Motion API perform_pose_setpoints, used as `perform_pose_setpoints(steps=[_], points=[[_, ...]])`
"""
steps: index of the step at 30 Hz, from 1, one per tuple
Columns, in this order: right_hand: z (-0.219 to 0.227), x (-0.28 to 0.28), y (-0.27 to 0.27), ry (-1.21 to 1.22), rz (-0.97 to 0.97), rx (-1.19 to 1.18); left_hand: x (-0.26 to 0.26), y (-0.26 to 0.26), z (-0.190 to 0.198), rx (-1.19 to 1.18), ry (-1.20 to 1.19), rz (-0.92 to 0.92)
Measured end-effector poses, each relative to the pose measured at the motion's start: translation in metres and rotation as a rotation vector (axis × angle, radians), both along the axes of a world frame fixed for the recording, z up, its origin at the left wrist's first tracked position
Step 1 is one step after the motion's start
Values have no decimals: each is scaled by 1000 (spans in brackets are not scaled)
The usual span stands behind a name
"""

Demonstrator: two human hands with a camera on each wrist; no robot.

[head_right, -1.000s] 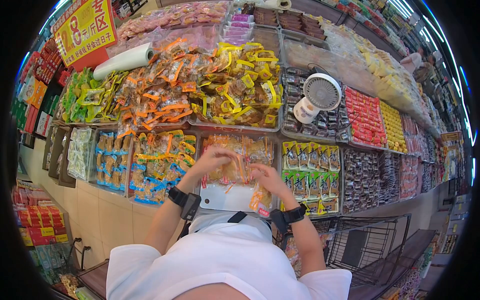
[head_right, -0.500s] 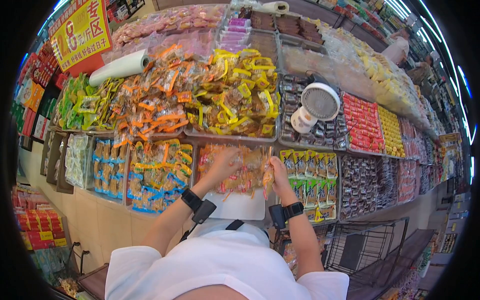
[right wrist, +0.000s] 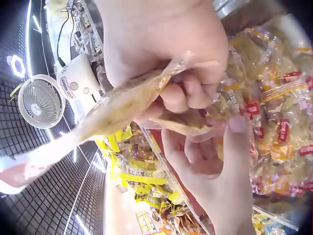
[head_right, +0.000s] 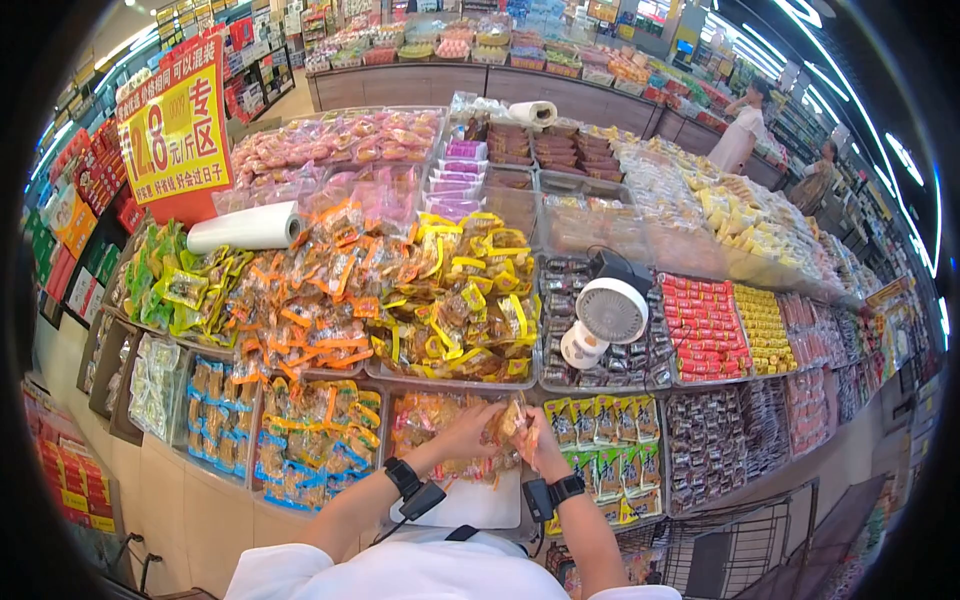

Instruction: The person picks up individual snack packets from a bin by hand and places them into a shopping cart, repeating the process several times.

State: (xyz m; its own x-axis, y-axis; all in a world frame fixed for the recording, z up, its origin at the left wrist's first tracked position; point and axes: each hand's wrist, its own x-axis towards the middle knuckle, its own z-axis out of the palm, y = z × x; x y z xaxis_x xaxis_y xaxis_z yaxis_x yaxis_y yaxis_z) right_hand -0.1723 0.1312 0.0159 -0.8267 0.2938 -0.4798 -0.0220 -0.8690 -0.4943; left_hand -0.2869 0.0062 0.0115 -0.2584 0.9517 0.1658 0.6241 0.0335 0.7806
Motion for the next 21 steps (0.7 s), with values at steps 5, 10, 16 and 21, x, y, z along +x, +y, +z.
perform_pose_setpoints(steps=[5,10,16,21], points=[[22,0,-7,-287,-208,276,-8,1,-9,-108,291,96],[16,30,-6,-232,-170,382,-6,4,-18,-85,555,65],[-7,35,-9,-327,-265,459,-2,-2,-19,-83,627,105],[-10,36,-9,-388,-259,471,0,-6,-16,-79,657,119]])
